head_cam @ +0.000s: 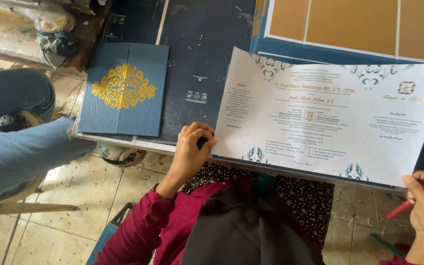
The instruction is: Manually assembling invitations by applying adhesive to printed inserts and mounting them into decorative folders.
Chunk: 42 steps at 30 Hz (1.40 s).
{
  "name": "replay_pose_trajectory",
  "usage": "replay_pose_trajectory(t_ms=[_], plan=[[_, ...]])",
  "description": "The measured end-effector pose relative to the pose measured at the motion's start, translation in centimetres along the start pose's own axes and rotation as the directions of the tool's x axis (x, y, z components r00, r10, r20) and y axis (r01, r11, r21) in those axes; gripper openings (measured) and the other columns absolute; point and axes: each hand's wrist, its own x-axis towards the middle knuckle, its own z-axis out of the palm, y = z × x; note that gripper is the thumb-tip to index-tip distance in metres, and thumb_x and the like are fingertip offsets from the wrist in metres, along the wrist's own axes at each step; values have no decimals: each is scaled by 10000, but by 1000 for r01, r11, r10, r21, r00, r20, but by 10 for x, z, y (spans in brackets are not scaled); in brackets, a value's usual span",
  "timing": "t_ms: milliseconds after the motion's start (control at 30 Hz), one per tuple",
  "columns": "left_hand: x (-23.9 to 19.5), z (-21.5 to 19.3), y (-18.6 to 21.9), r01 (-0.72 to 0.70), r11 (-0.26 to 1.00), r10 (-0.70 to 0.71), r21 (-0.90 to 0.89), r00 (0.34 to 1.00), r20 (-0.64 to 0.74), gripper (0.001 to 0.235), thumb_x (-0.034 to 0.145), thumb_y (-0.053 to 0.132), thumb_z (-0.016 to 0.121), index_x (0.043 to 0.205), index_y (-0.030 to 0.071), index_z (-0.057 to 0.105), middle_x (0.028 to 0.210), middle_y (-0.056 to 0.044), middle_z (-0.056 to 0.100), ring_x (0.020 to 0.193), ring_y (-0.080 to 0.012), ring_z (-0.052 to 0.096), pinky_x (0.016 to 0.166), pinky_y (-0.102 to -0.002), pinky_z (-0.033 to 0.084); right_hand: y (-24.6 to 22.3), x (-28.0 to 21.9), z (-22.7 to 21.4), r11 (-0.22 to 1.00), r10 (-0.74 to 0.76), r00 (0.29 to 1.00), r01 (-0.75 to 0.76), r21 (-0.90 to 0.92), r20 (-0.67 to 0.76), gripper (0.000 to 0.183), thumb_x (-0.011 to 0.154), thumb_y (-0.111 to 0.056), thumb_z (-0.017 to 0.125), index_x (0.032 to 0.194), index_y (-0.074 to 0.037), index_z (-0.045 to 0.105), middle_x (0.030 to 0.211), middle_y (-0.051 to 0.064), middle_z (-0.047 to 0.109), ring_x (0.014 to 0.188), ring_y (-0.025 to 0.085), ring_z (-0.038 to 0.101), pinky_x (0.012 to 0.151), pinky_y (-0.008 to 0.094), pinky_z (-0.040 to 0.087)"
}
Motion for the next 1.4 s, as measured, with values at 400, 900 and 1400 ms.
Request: replay_pose_trajectory(t_ms=[400, 900, 1400], plan=[[-10, 11, 1, -63, 983, 72, 172, 996, -47, 87, 877, 170, 764, 881, 146, 680, 1188, 65, 664, 1065, -258, 565, 903, -419, 402, 24, 1, 1, 998, 58, 998, -58, -5, -22, 176, 1103, -157, 714, 1154, -138, 546, 830, -17, 510, 603, 12, 439, 499, 169, 240], [-12, 10, -8, -201, 938, 225, 281, 973, -57, 80, 859, 143, 752, 867, 184, 683, 1152, 33, 720, 1048, -269, 646, 911, -451, 414, -36, -13, 15, 988, 38, 999, -42, -148, -30, 141, 919, -108, 769, 1025, -148, 686, 784, -71, 501, 680, 65, 429, 651, 250, 284], [-24, 13, -33, -149, 903, 165, 402, 986, -7, 104, 1014, 200, 793, 1036, 110, 746, 1390, -11, 699, 1211, -293, 621, 1169, -457, 374, -84, -16, 30, 991, -70, 997, 74, -115, 38, 165, 807, 42, 817, 787, -76, 703, 977, 91, 759, 845, 149, 700, 760, 269, 553]])
